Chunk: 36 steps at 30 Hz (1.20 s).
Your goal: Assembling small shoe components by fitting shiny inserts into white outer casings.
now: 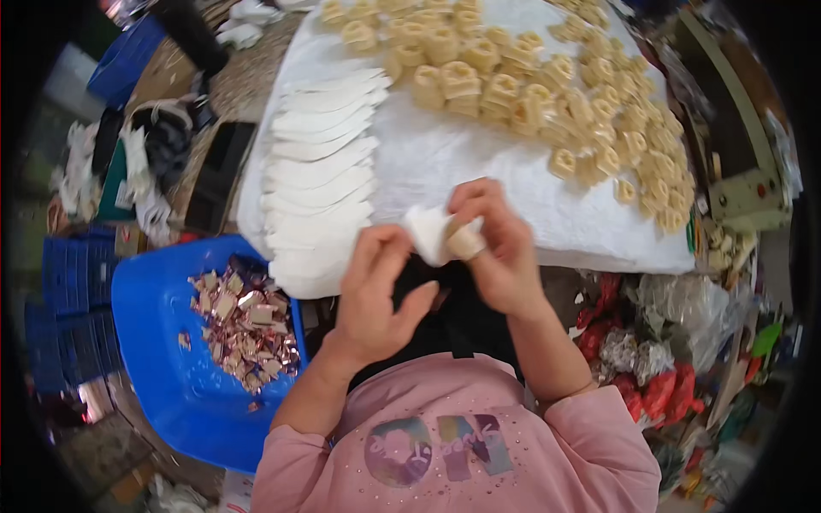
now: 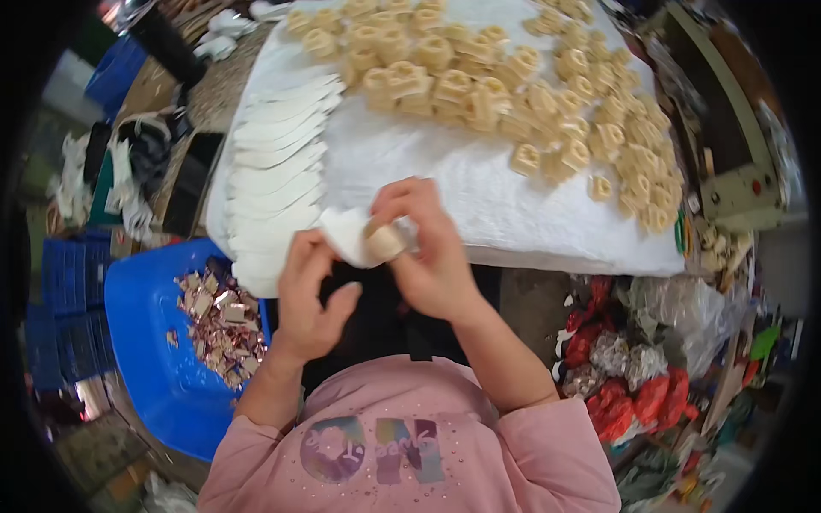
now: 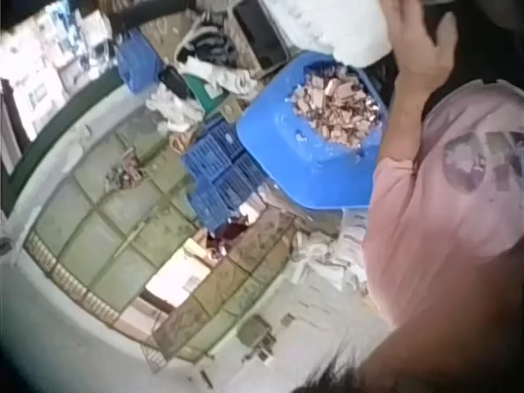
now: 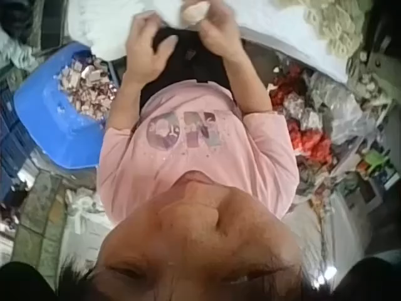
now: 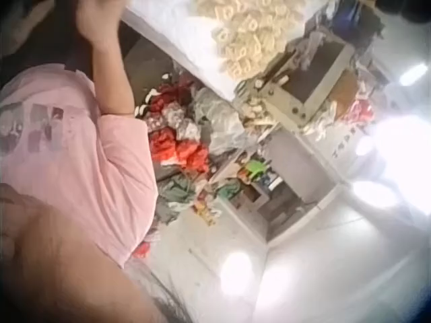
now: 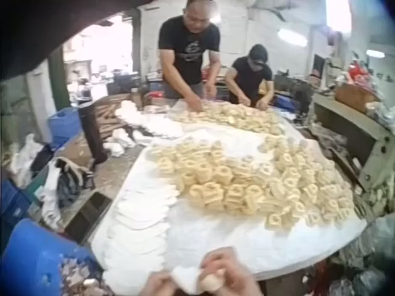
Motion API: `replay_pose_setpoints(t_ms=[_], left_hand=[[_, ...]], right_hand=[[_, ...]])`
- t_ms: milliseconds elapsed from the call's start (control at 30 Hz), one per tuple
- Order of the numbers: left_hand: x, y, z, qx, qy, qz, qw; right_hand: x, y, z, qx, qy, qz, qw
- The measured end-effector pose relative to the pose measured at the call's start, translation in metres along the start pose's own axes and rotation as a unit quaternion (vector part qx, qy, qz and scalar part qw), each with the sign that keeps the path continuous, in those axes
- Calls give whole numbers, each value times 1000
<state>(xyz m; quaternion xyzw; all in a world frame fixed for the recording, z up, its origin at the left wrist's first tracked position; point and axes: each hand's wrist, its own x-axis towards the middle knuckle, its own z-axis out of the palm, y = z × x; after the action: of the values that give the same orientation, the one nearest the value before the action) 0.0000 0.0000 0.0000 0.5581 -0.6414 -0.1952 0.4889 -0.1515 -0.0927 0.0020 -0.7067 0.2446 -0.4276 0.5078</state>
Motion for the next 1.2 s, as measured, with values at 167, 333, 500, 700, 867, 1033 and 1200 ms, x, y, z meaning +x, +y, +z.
replay_pose_setpoints(t_ms=[167,333,500,700,867,1033,1200], left_hand=[[13,3,35,-165,-10,-161,973],[13,-5,46,-296,-17,-201,934],[9,-7,50,-324,-20,-217,921],[3,-11,39,-345,-24,-244,906],[2,-6,40,-430,29,-261,864],[6,0,39,-471,84,-284,831],[9,2,34,-516,65,-253,816]], right_hand=[[-1,5,-42,-64,26,-10,998],[-1,34,-124,-577,137,-19,805],[12,38,-142,-738,76,-29,670],[7,47,-158,-724,84,-118,674],[9,41,-148,-708,108,-134,685],[-4,34,-94,-579,16,-125,806],[-5,38,-94,-370,93,-7,924]])
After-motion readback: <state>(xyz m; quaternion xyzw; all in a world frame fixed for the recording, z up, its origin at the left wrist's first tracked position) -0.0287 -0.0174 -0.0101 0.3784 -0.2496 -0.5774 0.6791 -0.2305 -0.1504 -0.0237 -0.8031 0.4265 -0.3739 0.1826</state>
